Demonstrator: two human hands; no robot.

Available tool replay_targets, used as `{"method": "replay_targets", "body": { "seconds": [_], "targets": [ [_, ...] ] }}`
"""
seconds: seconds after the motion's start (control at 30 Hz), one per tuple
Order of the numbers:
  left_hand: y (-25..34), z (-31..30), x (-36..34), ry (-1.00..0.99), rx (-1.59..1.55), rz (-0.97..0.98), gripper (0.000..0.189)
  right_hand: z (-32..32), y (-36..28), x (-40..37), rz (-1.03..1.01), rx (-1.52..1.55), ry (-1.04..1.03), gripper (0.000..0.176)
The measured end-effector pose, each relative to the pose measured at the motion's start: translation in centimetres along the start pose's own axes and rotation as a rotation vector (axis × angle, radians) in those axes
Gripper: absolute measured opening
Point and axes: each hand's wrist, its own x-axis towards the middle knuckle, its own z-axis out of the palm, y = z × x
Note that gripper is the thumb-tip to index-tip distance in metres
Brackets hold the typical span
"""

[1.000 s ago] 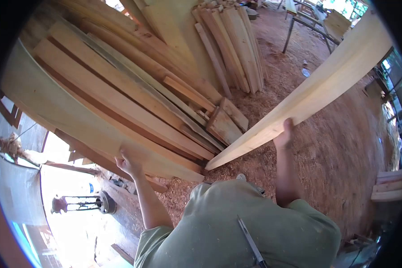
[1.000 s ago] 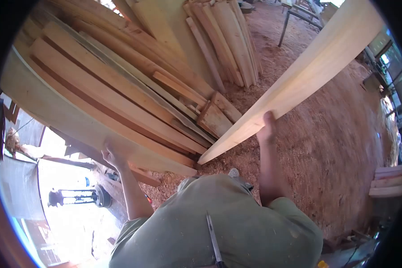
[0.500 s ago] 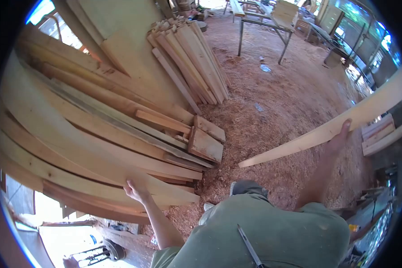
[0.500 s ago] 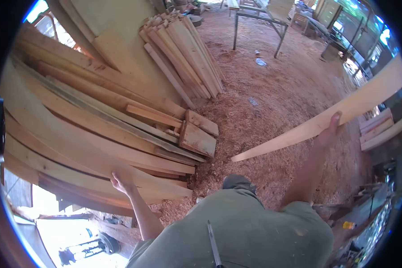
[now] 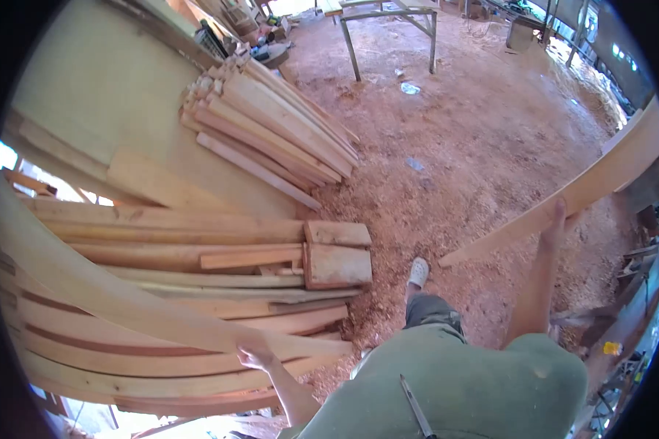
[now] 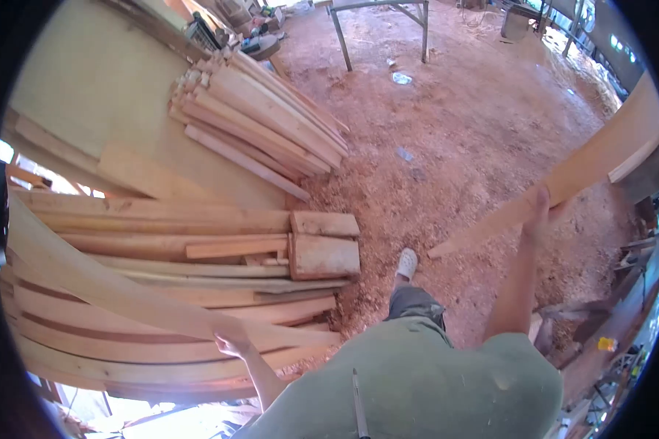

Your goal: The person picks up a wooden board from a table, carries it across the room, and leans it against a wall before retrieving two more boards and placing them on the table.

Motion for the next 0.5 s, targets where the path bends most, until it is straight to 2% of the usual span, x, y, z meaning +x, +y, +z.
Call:
{"method": "replay_targets", "body": {
  "seconds": [0.13,0.2,0.23,0.3,0.33,0.4,0.43,0.5],
  "targets": [
    [0.7,5.3,-3.1,-0.022,0.009,0.096,0.078,1.1,5.2,2.6,0.066,-0.067,-0.014,0.055],
    [1.3,8.7,-4.5,-0.143,0.047,0.123,0.077,1.8,8.1,3.5,0.031,-0.122,-0.255,0.062],
    [1.4,10.9,-5.1,-0.153,0.043,0.134,0.077,2.6,9.3,4.3,0.033,-0.121,-0.241,0.062],
    [1.7,15.0,-6.6,-0.184,0.048,0.138,0.074,4.2,11.3,5.5,0.27,-0.207,-0.245,0.066],
    [1.9,16.7,-7.1,-0.18,0.054,0.136,0.074,4.5,12.8,6.5,0.274,-0.208,-0.251,0.066],
    [2.8,21.3,-7.4,-0.36,0.168,0.044,0.071,5.9,16.4,9.6,0.268,-0.29,-0.279,0.062],
    [3.3,23.9,-7.5,-0.358,0.163,0.046,0.071,6.9,18.1,10.8,0.264,-0.286,-0.277,0.062],
    [3.6,28.4,-8.4,-0.508,0.208,-0.022,0.064,8.2,20.8,13.3,0.329,-0.259,-0.305,0.06]
  ]
}}
